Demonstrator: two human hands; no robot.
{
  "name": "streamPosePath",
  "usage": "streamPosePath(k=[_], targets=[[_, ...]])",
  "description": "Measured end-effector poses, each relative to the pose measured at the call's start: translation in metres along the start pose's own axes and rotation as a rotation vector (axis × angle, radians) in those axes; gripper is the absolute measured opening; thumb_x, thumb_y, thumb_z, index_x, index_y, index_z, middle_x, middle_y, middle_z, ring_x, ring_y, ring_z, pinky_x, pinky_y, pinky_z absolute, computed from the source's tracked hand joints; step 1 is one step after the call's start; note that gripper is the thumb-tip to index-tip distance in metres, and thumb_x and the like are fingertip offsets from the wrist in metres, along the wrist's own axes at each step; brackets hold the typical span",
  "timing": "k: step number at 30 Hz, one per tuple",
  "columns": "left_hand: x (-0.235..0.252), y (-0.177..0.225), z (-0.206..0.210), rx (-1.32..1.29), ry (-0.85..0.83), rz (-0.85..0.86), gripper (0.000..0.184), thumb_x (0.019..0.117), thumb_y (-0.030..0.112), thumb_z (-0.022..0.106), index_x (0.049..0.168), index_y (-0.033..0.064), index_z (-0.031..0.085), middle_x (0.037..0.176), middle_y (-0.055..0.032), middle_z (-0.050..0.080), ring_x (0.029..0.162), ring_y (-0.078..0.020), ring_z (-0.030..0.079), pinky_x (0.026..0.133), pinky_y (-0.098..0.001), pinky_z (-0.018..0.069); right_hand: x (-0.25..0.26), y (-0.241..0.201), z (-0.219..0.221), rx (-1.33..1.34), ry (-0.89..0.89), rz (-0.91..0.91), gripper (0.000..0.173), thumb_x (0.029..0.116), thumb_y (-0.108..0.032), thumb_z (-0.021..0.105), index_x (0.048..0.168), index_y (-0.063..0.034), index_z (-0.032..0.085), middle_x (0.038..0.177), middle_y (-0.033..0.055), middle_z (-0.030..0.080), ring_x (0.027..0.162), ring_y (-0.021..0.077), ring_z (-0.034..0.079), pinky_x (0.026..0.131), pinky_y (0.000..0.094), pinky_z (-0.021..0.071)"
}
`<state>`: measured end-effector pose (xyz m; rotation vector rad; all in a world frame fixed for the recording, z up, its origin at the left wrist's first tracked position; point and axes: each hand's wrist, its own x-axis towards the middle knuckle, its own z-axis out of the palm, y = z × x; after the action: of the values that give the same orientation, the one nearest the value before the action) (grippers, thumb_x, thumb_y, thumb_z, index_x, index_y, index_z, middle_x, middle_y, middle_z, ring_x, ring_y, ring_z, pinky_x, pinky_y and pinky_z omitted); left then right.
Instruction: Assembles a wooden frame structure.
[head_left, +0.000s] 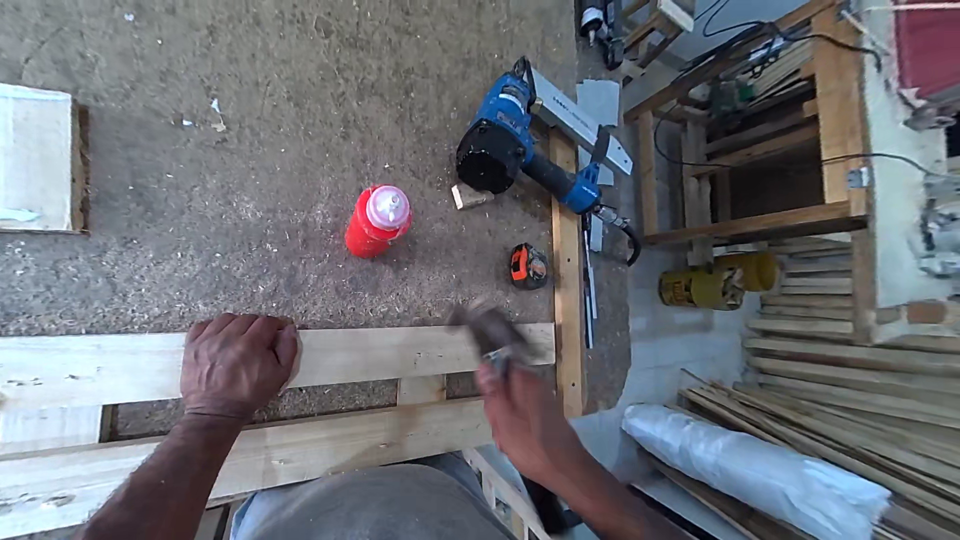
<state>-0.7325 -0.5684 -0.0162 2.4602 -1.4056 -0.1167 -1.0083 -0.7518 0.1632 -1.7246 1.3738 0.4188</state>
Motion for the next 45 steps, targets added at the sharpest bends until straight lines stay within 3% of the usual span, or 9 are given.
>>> streamPosePath(k=[3, 9, 14, 20, 23, 27, 30, 32, 45], targets=[[0.002, -0.001, 0.001, 0.007, 0.019, 0.004, 0.055, 0.1006, 0.046, 0.034, 0.082, 0.0096, 0.071, 0.080, -0.0118, 0.072, 0.085, -0.0345, 0.070, 0.079, -0.0554, 0.0510, 0.004, -0.004, -0.025, -0.166, -0.405, 0.336, 0.054, 0.1083, -0.055, 0.036, 0.113, -0.0065, 0.057, 0.078, 0.0086, 0.059, 0.059, 0.0214, 0.061, 0.056, 0.0403, 0.0556], [0.002, 0.003, -0.003, -0.005, 0.003, -0.012, 0.056, 0.1009, 0.047, 0.034, 0.084, 0.0099, 0.072, 0.081, -0.0123, 0.072, 0.086, -0.0352, 0.070, 0.079, -0.0562, 0.0504, -0.011, -0.014, -0.012, 0.143, 0.379, -0.362, 0.058, 0.1047, -0.064, 0.035, 0.095, -0.0135, 0.061, 0.062, -0.0038, 0.059, 0.046, 0.0111, 0.059, 0.040, 0.0320, 0.0547], [0.000, 0.000, -0.002, -0.002, 0.037, 0.007, 0.054, 0.1005, 0.045, 0.035, 0.082, 0.0100, 0.071, 0.080, -0.0114, 0.072, 0.084, -0.0343, 0.070, 0.078, -0.0552, 0.0509, 0.001, 0.072, 0.041, -0.162, 0.013, -0.105, 0.058, 0.1060, -0.053, 0.039, 0.112, -0.0016, 0.066, 0.077, 0.0110, 0.064, 0.069, 0.0256, 0.066, 0.067, 0.0487, 0.0560], [-0.001, 0.001, -0.001, 0.010, 0.015, -0.010, 0.054, 0.1006, 0.046, 0.034, 0.084, 0.0112, 0.073, 0.081, -0.0111, 0.072, 0.086, -0.0341, 0.070, 0.080, -0.0558, 0.0504, 0.006, 0.082, 0.064, 0.149, 0.360, -0.512, 0.061, 0.1066, -0.060, 0.037, 0.100, -0.0057, 0.065, 0.065, 0.0019, 0.061, 0.055, 0.0119, 0.063, 0.051, 0.0346, 0.0567], [0.001, 0.002, -0.001, 0.013, 0.006, 0.001, 0.056, 0.1007, 0.047, 0.034, 0.084, 0.0106, 0.073, 0.082, -0.0118, 0.073, 0.086, -0.0348, 0.071, 0.080, -0.0565, 0.0512, 0.018, 0.050, 0.049, -0.201, -0.047, -0.123, 0.061, 0.1066, -0.054, 0.039, 0.117, -0.0006, 0.066, 0.091, 0.0167, 0.070, 0.087, 0.0312, 0.071, 0.081, 0.0523, 0.0571], [0.000, 0.003, -0.003, 0.029, 0.001, -0.017, 0.056, 0.1007, 0.047, 0.034, 0.083, 0.0110, 0.073, 0.082, -0.0111, 0.073, 0.086, -0.0337, 0.071, 0.081, -0.0557, 0.0512, 0.002, 0.062, 0.069, -0.117, 0.350, -0.510, 0.057, 0.1068, -0.052, 0.043, 0.102, -0.0014, 0.069, 0.076, 0.0084, 0.069, 0.069, 0.0161, 0.070, 0.062, 0.0354, 0.0604], [0.004, 0.005, -0.003, 0.040, -0.007, 0.004, 0.055, 0.1004, 0.046, 0.034, 0.083, 0.0114, 0.073, 0.082, -0.0104, 0.073, 0.085, -0.0331, 0.071, 0.080, -0.0549, 0.0516, 0.017, 0.060, 0.065, -0.158, 0.014, -0.152, 0.057, 0.1069, -0.050, 0.041, 0.117, -0.0012, 0.067, 0.091, 0.0154, 0.071, 0.087, 0.0292, 0.071, 0.081, 0.0502, 0.0577], [0.007, 0.008, -0.005, 0.042, -0.036, 0.008, 0.054, 0.0989, 0.045, 0.034, 0.082, 0.0114, 0.073, 0.082, -0.0105, 0.073, 0.085, -0.0335, 0.070, 0.079, -0.0554, 0.0515, 0.020, 0.053, 0.049, -0.063, -0.075, -0.047, 0.059, 0.1066, -0.054, 0.039, 0.112, -0.0024, 0.067, 0.086, 0.0131, 0.066, 0.081, 0.0281, 0.068, 0.077, 0.0499, 0.0558], [0.017, -0.101, -0.046, 0.044, -0.224, 0.007, 0.078, 0.0966, 0.069, 0.035, 0.104, 0.0014, 0.073, 0.109, -0.0252, 0.071, 0.111, -0.0500, 0.064, 0.096, -0.0716, 0.0447, -0.042, 0.125, 0.014, 0.206, 0.226, 0.061, 0.055, 0.1038, -0.056, 0.042, 0.117, -0.0063, 0.062, 0.075, 0.0042, 0.062, 0.062, 0.0195, 0.063, 0.060, 0.0435, 0.0571]])
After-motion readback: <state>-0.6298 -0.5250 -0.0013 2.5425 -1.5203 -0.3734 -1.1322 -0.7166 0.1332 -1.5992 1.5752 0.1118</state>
